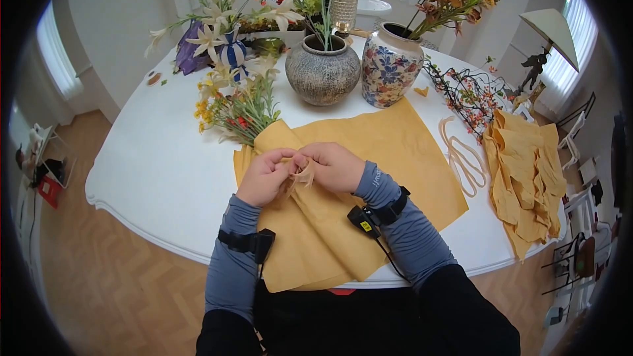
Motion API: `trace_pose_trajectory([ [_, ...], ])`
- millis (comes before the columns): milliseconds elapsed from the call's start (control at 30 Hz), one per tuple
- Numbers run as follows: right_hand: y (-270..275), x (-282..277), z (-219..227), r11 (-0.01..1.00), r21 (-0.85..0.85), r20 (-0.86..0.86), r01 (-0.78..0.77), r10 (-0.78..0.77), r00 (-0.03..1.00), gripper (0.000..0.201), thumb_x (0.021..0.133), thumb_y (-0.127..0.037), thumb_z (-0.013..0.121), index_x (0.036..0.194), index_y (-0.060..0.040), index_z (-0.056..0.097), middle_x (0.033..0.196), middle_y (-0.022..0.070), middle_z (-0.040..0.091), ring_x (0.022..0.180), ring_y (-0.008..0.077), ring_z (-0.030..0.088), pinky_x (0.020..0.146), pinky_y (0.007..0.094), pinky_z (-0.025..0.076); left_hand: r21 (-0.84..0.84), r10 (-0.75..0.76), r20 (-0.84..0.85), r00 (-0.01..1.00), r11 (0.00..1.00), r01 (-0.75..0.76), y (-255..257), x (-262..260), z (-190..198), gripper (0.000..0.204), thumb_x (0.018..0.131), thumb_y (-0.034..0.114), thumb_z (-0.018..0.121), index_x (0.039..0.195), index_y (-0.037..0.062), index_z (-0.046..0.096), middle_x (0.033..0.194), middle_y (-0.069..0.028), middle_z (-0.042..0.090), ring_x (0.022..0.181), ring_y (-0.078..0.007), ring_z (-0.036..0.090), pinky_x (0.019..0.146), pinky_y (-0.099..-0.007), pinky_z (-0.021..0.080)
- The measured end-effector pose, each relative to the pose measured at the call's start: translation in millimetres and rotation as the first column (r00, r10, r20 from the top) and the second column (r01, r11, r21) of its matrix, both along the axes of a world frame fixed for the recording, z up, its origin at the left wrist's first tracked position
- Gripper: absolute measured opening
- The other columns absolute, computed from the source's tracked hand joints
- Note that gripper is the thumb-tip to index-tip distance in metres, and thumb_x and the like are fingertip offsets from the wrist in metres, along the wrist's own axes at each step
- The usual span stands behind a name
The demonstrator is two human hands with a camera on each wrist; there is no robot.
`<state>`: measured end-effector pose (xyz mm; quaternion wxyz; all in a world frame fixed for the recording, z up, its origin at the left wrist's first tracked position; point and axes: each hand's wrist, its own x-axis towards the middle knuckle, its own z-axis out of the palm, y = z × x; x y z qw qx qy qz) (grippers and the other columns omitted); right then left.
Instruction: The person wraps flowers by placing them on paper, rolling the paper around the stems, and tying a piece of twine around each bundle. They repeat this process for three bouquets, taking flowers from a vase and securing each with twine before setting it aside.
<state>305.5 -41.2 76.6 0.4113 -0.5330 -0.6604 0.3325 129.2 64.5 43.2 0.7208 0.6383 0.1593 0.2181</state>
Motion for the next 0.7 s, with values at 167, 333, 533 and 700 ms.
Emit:
trace_pose_trajectory([
  [167,-0.3,4.0,1.3,0.999,-0.027,-0.001,0.032,-0.032,0.999,0.026,0.100,-0.020,0.053,0.109,-0.0006,0.068,0.093,0.0145,0.072,0.086,0.0189,0.066,0.081,0.0319,0.051,-0.017,-0.042,-0.023,0.999,0.999,0.041,2.3,-2.0,2.5,0.024,0.099,0.017,0.059,0.119,0.0032,0.063,0.084,0.0010,0.065,0.051,-0.0032,0.050,0.046,-0.0183,0.039],
  [333,-1.8,7.3,5.6,0.999,-0.032,-0.001,0.025,-0.025,1.000,0.024,0.099,-0.017,0.052,0.106,-0.0010,0.068,0.090,0.0144,0.071,0.083,0.0203,0.065,0.080,0.0331,0.051,-0.111,-0.064,0.033,0.997,0.991,0.067,2.6,-3.8,7.7,0.024,0.097,0.018,0.064,0.116,0.0031,0.063,0.083,0.0024,0.065,0.052,-0.0029,0.050,0.047,-0.0187,0.040],
  [533,-0.8,5.4,5.0,0.999,-0.005,0.024,0.045,-0.044,0.999,0.022,0.097,-0.016,0.053,0.101,-0.0006,0.068,0.089,0.0146,0.071,0.082,0.0216,0.066,0.080,0.0336,0.052,0.001,-0.048,0.028,0.998,0.999,0.048,-3.8,-1.9,6.4,0.020,0.093,0.014,0.070,0.107,0.0039,0.062,0.079,0.0044,0.061,0.057,-0.0013,0.053,0.053,-0.0174,0.043],
  [700,-2.0,0.8,4.6,0.998,0.053,0.066,0.015,-0.018,0.998,0.023,0.098,-0.018,0.054,0.100,-0.0008,0.069,0.090,0.0160,0.070,0.083,0.0257,0.066,0.080,0.0354,0.052,0.068,-0.051,-0.047,0.998,0.996,0.054,6.8,-2.0,-7.4,0.026,0.093,0.008,0.067,0.117,0.0009,0.062,0.081,0.0031,0.062,0.062,-0.0042,0.057,0.056,-0.0180,0.045],
])
